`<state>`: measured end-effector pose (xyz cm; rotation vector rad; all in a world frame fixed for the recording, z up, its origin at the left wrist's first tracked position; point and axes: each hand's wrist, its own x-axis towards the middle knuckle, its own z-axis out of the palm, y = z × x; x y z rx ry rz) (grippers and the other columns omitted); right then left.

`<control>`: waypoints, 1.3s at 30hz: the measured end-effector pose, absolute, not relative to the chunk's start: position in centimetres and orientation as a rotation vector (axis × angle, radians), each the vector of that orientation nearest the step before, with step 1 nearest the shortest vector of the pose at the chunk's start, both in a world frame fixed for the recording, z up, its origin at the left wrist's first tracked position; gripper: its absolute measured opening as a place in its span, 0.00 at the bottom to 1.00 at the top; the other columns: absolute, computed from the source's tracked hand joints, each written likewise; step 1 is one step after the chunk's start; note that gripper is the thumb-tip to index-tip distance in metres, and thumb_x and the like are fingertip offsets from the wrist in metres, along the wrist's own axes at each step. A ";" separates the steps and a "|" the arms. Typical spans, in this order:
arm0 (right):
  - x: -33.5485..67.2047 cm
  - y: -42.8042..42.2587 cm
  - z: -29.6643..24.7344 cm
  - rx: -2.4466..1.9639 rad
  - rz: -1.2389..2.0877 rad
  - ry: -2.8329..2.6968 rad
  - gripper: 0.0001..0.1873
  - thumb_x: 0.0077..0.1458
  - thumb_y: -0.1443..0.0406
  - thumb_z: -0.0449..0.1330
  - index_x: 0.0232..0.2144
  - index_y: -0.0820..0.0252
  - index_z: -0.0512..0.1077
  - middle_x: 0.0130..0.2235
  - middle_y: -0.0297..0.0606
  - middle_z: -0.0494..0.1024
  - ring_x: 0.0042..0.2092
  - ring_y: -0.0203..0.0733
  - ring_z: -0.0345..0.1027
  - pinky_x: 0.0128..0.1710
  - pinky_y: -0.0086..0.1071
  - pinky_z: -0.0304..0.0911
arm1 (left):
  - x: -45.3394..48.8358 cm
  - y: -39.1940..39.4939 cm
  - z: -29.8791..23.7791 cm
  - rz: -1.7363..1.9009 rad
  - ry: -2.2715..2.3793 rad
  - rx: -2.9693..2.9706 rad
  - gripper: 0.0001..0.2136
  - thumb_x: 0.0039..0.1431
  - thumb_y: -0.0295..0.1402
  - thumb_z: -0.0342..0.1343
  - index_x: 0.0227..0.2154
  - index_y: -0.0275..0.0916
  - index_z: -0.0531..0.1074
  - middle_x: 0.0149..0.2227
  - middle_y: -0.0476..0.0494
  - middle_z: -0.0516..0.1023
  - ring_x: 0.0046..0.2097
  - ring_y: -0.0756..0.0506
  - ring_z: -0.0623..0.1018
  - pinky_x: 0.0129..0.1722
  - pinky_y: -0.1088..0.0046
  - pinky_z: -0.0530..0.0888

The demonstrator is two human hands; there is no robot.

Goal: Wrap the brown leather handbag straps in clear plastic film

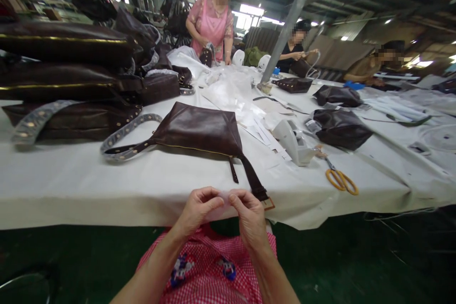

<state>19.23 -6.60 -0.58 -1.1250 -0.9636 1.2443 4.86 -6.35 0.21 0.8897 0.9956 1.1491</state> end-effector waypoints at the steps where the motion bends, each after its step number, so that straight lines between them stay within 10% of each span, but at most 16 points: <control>1: 19.2 -6.6 -0.6 -1.118 1.244 -0.959 0.10 0.44 0.59 0.69 0.22 0.58 0.75 0.26 0.32 0.75 0.31 0.38 0.65 0.35 0.31 0.62 | 4.8 -6.4 0.3 1.148 0.993 0.896 0.07 0.41 0.34 0.65 0.23 0.36 0.78 0.24 0.50 0.76 0.27 0.51 0.69 0.29 0.76 0.66; 39: 19.2 -6.1 -1.4 -1.074 1.316 -0.991 0.06 0.43 0.64 0.70 0.25 0.57 0.77 0.28 0.32 0.77 0.33 0.37 0.69 0.38 0.30 0.65 | 5.2 -5.6 -0.1 1.115 0.962 0.640 0.12 0.33 0.33 0.70 0.16 0.34 0.72 0.18 0.53 0.71 0.23 0.54 0.66 0.26 0.79 0.63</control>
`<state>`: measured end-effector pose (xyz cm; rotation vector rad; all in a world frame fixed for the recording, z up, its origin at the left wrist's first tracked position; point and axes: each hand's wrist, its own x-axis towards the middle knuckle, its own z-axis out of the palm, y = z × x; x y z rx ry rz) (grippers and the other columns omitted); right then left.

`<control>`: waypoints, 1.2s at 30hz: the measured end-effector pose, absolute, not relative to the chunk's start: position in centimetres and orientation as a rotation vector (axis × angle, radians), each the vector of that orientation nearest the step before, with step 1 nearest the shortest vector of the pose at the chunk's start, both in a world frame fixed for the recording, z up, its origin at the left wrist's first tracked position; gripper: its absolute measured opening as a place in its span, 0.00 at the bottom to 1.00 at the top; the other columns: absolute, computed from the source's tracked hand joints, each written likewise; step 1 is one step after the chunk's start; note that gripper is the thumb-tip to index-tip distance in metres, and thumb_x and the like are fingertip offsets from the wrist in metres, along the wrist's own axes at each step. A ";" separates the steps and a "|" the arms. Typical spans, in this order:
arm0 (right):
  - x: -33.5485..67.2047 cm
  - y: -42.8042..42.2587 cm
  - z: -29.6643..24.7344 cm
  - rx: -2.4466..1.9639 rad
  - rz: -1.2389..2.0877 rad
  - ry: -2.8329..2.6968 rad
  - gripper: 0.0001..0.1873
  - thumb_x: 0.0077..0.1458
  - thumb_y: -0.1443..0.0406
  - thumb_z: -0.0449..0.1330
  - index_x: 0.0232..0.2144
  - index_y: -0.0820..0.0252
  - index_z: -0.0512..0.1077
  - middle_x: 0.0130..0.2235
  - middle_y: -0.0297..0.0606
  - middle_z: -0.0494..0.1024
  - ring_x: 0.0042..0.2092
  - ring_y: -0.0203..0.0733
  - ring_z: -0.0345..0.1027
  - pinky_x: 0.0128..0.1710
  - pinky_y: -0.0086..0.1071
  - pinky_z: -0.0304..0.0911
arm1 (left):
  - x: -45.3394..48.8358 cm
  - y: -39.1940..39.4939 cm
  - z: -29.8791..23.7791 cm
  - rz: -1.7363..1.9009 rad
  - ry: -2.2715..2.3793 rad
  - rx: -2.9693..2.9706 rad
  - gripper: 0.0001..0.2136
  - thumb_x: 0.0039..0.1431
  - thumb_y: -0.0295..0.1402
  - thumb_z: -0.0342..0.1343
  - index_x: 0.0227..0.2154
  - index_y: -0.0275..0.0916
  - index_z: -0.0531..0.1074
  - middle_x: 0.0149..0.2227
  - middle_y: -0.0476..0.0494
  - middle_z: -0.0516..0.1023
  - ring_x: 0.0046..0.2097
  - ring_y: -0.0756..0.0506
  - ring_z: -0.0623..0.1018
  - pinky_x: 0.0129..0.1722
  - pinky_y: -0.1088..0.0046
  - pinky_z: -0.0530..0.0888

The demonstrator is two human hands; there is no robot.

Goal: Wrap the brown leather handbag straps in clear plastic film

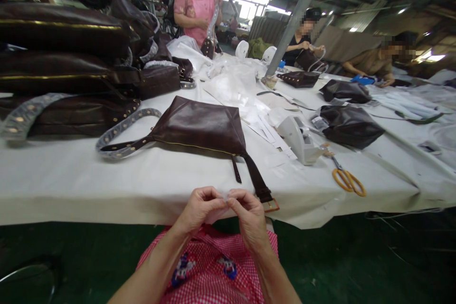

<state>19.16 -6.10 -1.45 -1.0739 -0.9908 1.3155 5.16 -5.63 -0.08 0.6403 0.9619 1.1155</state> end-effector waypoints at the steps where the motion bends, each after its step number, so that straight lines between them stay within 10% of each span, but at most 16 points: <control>1: 19.2 -6.1 -1.6 -1.080 1.333 -0.994 0.06 0.43 0.64 0.70 0.27 0.56 0.78 0.29 0.32 0.77 0.34 0.38 0.69 0.38 0.30 0.65 | 5.1 -5.6 -0.2 1.117 0.957 0.641 0.12 0.34 0.32 0.70 0.16 0.34 0.72 0.18 0.53 0.70 0.23 0.54 0.66 0.26 0.79 0.63; 12: 22.3 -2.9 0.8 -1.341 1.141 -1.322 0.19 0.56 0.51 0.58 0.41 0.59 0.74 0.31 0.37 0.77 0.28 0.37 0.68 0.32 0.32 0.66 | 4.7 -5.6 -0.8 1.076 0.997 0.654 0.09 0.34 0.30 0.66 0.15 0.35 0.70 0.16 0.53 0.69 0.20 0.55 0.63 0.22 0.79 0.59; 19: 21.8 4.3 1.9 -1.895 0.558 -1.978 0.04 0.55 0.65 0.59 0.31 0.61 0.73 0.36 0.47 0.79 0.42 0.49 0.73 0.41 0.35 0.62 | 4.6 -5.3 -0.1 1.084 1.032 0.633 0.10 0.32 0.30 0.66 0.13 0.35 0.69 0.15 0.55 0.67 0.20 0.55 0.62 0.23 0.79 0.58; 27: 20.2 6.8 1.1 -1.732 1.325 -1.672 0.14 0.55 0.61 0.60 0.21 0.60 0.67 0.22 0.38 0.75 0.23 0.35 0.66 0.21 0.26 0.58 | 3.6 -4.6 0.2 1.076 1.110 0.590 0.13 0.30 0.33 0.69 0.14 0.35 0.69 0.15 0.54 0.67 0.20 0.56 0.61 0.21 0.80 0.55; 36: 21.2 5.9 1.0 -1.229 1.943 -1.030 0.18 0.38 0.60 0.73 0.20 0.63 0.69 0.28 0.39 0.79 0.23 0.29 0.64 0.14 0.19 0.52 | 4.2 -4.8 -0.4 0.962 1.109 0.461 0.18 0.26 0.36 0.73 0.13 0.35 0.67 0.14 0.54 0.68 0.18 0.56 0.62 0.19 0.81 0.53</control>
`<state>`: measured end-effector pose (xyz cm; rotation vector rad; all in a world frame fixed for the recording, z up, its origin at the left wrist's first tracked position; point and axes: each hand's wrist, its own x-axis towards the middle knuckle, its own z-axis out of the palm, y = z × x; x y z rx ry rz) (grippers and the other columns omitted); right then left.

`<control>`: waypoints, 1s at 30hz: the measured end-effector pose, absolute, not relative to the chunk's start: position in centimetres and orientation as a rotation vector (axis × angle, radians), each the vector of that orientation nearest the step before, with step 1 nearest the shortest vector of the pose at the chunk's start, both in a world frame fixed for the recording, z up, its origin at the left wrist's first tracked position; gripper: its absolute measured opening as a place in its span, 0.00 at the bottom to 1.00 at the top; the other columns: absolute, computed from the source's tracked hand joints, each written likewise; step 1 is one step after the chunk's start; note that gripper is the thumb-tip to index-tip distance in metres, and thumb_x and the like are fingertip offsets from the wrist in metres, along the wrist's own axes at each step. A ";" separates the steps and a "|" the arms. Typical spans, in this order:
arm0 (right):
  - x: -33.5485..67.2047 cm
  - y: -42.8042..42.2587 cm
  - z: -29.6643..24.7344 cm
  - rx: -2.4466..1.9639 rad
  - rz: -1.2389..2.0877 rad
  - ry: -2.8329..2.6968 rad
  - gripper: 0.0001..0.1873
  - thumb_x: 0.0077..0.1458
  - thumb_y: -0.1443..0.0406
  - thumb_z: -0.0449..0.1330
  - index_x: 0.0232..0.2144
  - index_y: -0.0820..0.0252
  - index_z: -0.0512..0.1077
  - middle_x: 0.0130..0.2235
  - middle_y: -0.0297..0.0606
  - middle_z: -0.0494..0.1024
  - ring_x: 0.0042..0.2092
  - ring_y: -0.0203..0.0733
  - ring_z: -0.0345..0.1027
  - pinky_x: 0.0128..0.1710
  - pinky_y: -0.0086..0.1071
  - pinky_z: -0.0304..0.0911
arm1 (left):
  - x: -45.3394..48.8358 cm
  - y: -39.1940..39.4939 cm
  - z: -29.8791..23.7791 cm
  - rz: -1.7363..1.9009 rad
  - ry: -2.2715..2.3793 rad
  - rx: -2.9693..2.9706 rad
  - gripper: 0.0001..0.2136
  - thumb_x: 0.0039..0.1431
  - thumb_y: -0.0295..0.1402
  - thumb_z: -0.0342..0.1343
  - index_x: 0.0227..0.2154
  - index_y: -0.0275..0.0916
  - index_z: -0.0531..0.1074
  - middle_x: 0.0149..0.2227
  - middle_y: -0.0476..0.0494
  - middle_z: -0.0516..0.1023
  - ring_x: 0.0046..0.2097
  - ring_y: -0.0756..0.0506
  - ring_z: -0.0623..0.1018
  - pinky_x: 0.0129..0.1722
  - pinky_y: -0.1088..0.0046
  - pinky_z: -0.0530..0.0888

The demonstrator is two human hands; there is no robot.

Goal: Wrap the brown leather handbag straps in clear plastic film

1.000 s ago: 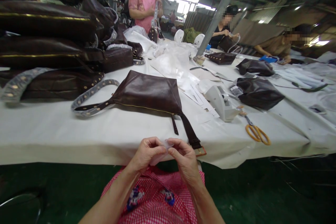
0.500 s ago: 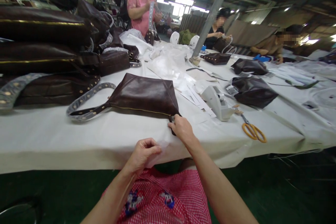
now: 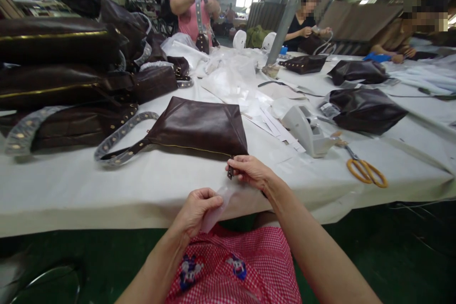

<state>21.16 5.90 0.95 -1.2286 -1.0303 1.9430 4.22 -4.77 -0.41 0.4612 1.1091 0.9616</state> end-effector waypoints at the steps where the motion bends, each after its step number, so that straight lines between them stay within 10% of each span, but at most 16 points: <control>1: 21.1 5.7 0.8 -1.217 1.947 -1.030 0.19 0.37 0.59 0.73 0.20 0.63 0.68 0.27 0.38 0.79 0.23 0.28 0.64 0.15 0.19 0.52 | 4.4 -4.7 -0.5 0.957 1.103 0.440 0.19 0.26 0.36 0.73 0.14 0.35 0.67 0.15 0.54 0.68 0.19 0.56 0.62 0.19 0.81 0.54; 30: 20.6 5.0 0.2 -1.205 1.859 -1.060 0.22 0.37 0.56 0.72 0.20 0.60 0.63 0.28 0.40 0.80 0.23 0.30 0.67 0.18 0.21 0.50 | 5.5 -3.7 -0.9 0.987 1.122 0.369 0.22 0.23 0.38 0.76 0.16 0.34 0.69 0.15 0.53 0.69 0.18 0.57 0.65 0.19 0.82 0.59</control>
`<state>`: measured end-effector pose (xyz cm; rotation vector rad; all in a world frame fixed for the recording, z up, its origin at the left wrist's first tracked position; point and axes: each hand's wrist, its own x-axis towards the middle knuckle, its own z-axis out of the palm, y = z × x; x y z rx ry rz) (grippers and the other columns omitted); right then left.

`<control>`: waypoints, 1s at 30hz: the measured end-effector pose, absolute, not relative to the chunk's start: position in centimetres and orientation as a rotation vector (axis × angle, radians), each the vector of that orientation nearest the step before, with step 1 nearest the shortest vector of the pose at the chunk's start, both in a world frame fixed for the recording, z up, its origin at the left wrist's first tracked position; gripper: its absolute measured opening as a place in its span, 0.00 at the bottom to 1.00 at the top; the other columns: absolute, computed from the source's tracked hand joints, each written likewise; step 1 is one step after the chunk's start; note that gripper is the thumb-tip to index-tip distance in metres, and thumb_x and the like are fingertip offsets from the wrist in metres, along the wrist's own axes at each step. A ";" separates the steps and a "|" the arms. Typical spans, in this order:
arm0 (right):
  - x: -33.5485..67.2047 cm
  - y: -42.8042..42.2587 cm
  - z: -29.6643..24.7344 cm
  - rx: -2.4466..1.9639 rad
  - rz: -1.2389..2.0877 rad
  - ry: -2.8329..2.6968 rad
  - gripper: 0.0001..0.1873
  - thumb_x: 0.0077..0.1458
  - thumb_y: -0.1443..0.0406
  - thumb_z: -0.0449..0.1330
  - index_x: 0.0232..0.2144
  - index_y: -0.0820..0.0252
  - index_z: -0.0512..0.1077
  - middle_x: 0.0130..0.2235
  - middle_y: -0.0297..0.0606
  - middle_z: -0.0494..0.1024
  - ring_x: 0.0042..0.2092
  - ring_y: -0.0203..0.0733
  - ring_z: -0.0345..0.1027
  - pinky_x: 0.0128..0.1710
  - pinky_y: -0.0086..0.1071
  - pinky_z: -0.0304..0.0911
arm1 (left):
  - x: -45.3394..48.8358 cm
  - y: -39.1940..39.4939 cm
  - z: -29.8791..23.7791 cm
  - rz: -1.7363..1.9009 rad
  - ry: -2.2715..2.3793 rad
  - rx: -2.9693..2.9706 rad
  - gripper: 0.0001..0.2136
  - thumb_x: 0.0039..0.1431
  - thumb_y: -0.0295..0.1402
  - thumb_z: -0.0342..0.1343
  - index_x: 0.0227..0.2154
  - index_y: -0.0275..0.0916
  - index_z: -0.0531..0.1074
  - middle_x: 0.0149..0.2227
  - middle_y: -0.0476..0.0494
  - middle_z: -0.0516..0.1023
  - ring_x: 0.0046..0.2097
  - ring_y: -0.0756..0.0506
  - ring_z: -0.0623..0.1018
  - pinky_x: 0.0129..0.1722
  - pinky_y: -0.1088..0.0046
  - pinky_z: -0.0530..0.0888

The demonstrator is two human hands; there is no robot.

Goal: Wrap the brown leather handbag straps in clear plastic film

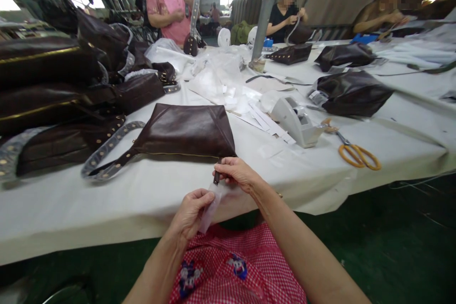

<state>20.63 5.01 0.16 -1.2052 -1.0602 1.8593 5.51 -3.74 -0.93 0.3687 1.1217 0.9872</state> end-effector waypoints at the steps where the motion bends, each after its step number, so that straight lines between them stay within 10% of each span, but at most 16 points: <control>1: 20.6 5.0 0.1 -1.205 1.851 -1.067 0.21 0.37 0.56 0.72 0.20 0.60 0.64 0.28 0.40 0.80 0.24 0.31 0.67 0.18 0.21 0.50 | 5.5 -3.7 -1.0 0.992 1.128 0.364 0.22 0.23 0.39 0.76 0.17 0.34 0.69 0.15 0.53 0.69 0.18 0.57 0.65 0.19 0.81 0.59; 19: 20.6 4.8 -0.4 -1.144 1.850 -1.027 0.20 0.35 0.57 0.71 0.21 0.60 0.65 0.24 0.34 0.77 0.24 0.30 0.64 0.18 0.20 0.52 | 6.3 -3.3 -1.5 1.092 1.205 0.440 0.19 0.32 0.40 0.74 0.25 0.32 0.78 0.23 0.45 0.78 0.23 0.51 0.74 0.24 0.77 0.68; 30: 20.3 5.3 -1.2 -1.113 1.809 -1.073 0.22 0.38 0.57 0.70 0.17 0.58 0.60 0.14 0.20 0.57 0.16 0.25 0.45 0.14 0.21 0.39 | 6.7 -1.0 -0.9 1.094 1.269 0.581 0.21 0.31 0.42 0.74 0.26 0.31 0.78 0.24 0.42 0.80 0.26 0.49 0.77 0.28 0.76 0.72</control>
